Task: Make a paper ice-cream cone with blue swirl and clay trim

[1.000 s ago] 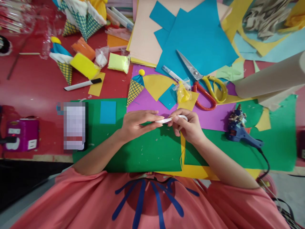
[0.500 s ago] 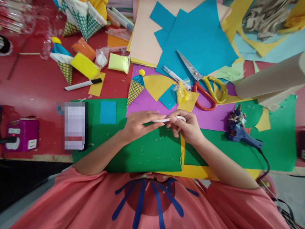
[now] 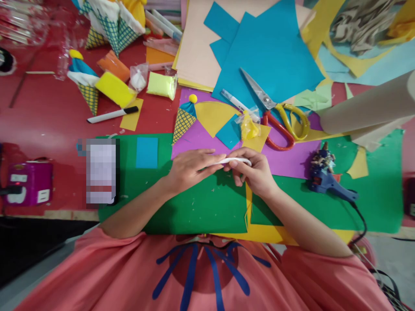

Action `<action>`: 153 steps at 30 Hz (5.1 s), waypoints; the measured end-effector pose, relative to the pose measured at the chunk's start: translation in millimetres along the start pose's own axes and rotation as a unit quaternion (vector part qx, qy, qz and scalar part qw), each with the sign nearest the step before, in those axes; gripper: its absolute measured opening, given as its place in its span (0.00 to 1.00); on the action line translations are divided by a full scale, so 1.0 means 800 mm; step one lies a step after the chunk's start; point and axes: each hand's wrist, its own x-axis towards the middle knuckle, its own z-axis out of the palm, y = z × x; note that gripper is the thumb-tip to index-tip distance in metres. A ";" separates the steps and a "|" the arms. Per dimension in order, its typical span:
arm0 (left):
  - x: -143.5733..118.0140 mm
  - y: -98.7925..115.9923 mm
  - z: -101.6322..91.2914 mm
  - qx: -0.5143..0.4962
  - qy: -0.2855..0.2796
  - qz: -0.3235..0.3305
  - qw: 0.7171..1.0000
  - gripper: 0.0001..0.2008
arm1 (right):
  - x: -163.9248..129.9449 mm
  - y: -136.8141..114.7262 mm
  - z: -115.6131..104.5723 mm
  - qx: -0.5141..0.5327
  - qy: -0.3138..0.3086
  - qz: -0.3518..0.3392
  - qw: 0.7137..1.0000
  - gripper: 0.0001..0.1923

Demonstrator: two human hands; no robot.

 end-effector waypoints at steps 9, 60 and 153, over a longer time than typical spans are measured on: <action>0.005 -0.002 -0.004 -0.030 -0.017 -0.032 0.999 0.23 | 0.000 0.000 -0.002 0.001 0.016 -0.014 1.000 0.12; 0.003 0.001 0.001 -0.078 -0.020 -0.053 0.995 0.08 | -0.002 0.001 -0.005 -0.192 0.021 -0.128 0.973 0.09; 0.005 0.014 -0.003 -0.136 0.000 -0.109 0.985 0.09 | -0.003 0.006 -0.006 -0.292 0.038 -0.277 0.914 0.07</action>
